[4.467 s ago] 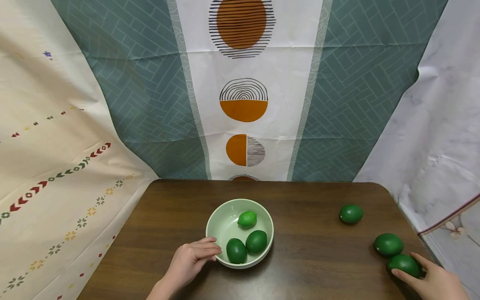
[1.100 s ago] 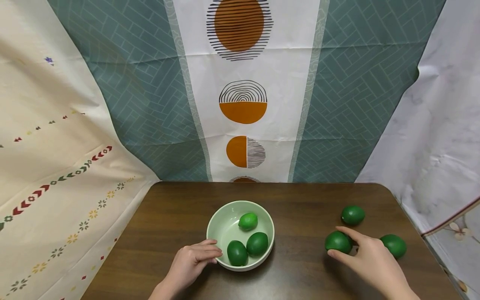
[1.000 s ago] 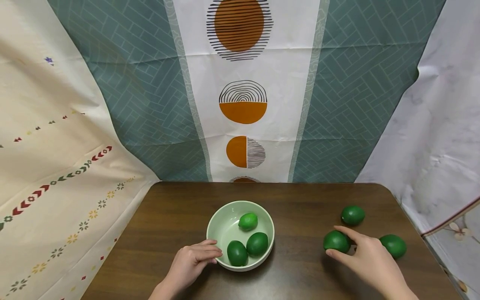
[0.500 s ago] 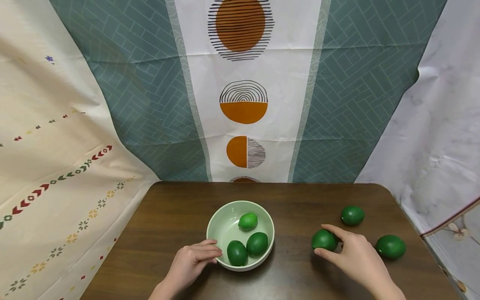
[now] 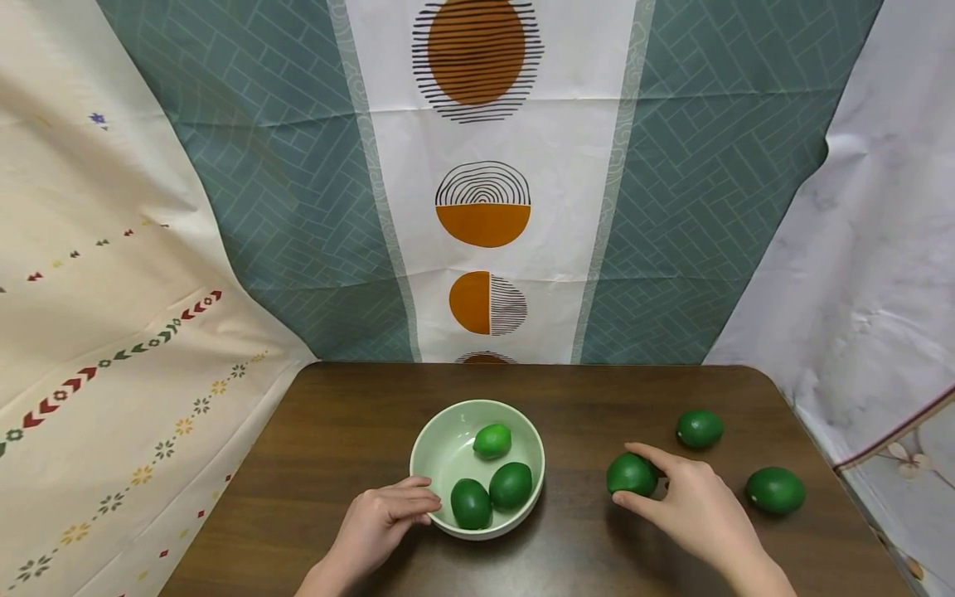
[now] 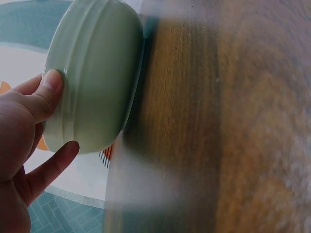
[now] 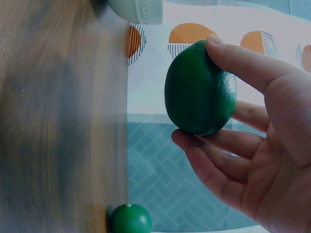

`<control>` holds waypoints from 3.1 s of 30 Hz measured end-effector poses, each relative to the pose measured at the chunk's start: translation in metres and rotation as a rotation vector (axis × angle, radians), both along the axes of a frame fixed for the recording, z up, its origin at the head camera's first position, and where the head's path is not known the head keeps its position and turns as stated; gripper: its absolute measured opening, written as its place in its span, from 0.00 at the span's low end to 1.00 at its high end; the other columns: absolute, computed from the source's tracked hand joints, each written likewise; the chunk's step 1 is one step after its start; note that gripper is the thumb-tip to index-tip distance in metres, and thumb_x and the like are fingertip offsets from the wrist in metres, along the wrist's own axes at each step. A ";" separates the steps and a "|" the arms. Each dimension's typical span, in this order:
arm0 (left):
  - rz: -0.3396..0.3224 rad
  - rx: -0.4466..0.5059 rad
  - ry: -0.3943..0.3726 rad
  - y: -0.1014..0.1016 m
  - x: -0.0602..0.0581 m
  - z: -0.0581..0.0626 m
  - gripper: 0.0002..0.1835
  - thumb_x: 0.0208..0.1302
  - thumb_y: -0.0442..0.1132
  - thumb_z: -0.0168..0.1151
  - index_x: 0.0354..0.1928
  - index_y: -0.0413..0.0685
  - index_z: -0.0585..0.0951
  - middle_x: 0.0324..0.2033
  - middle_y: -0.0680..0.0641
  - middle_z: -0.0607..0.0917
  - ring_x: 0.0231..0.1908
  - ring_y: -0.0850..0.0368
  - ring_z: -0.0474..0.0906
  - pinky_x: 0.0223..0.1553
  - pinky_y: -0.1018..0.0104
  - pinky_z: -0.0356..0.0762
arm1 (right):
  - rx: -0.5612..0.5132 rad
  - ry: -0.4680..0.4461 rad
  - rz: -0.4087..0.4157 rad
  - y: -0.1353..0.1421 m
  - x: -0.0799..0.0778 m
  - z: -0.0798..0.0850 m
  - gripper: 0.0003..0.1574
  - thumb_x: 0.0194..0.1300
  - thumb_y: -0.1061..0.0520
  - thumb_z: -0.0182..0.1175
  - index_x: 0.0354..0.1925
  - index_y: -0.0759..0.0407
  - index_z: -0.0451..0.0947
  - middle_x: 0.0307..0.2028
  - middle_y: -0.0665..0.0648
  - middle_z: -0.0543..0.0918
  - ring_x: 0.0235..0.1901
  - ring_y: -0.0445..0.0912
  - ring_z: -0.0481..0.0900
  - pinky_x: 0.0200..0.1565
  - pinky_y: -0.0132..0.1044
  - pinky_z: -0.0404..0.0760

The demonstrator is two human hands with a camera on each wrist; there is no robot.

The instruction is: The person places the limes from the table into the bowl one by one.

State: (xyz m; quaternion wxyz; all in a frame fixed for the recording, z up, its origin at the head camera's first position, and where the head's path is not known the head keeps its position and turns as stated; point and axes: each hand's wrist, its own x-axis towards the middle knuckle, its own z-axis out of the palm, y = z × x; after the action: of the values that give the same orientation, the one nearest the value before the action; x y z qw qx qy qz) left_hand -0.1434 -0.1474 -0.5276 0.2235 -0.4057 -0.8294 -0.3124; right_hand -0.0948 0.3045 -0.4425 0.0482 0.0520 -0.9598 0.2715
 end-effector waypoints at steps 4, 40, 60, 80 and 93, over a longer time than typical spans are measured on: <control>-0.002 -0.001 0.006 0.000 0.000 -0.001 0.11 0.56 0.37 0.82 0.42 0.54 0.95 0.44 0.63 0.92 0.52 0.54 0.90 0.55 0.73 0.84 | -0.003 0.003 0.004 -0.002 -0.001 0.001 0.48 0.57 0.25 0.76 0.68 0.46 0.82 0.52 0.58 0.89 0.45 0.55 0.88 0.39 0.53 0.88; -0.011 0.014 0.039 0.000 -0.001 -0.001 0.12 0.55 0.37 0.82 0.42 0.56 0.94 0.43 0.64 0.92 0.51 0.55 0.90 0.55 0.73 0.84 | -0.040 0.064 0.072 -0.035 -0.008 -0.001 0.43 0.56 0.29 0.79 0.65 0.43 0.84 0.52 0.51 0.90 0.44 0.49 0.88 0.43 0.51 0.88; -0.018 0.029 0.014 0.000 0.000 -0.001 0.13 0.55 0.35 0.82 0.42 0.56 0.94 0.43 0.65 0.91 0.51 0.54 0.90 0.55 0.74 0.84 | -0.042 0.108 0.136 -0.057 -0.011 0.005 0.42 0.55 0.28 0.79 0.64 0.39 0.84 0.50 0.43 0.90 0.44 0.45 0.88 0.44 0.47 0.88; -0.025 -0.001 0.063 -0.001 -0.001 0.001 0.15 0.53 0.36 0.82 0.45 0.55 0.95 0.46 0.62 0.92 0.51 0.54 0.91 0.54 0.71 0.86 | -0.074 0.159 0.233 -0.081 -0.022 0.008 0.39 0.56 0.34 0.81 0.63 0.39 0.84 0.45 0.32 0.87 0.42 0.33 0.85 0.42 0.37 0.87; -0.087 0.024 -0.010 -0.002 -0.002 0.003 0.15 0.55 0.31 0.80 0.47 0.47 0.94 0.47 0.56 0.93 0.54 0.46 0.89 0.58 0.63 0.85 | -0.124 0.153 0.316 -0.117 -0.032 0.003 0.38 0.57 0.38 0.83 0.63 0.45 0.85 0.52 0.42 0.89 0.42 0.35 0.85 0.42 0.38 0.88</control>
State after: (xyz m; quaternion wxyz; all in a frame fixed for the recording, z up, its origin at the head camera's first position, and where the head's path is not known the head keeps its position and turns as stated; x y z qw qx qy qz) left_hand -0.1455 -0.1490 -0.5247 0.2103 -0.4371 -0.8082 -0.3340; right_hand -0.1268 0.1876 -0.4396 0.0810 0.2194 -0.9147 0.3297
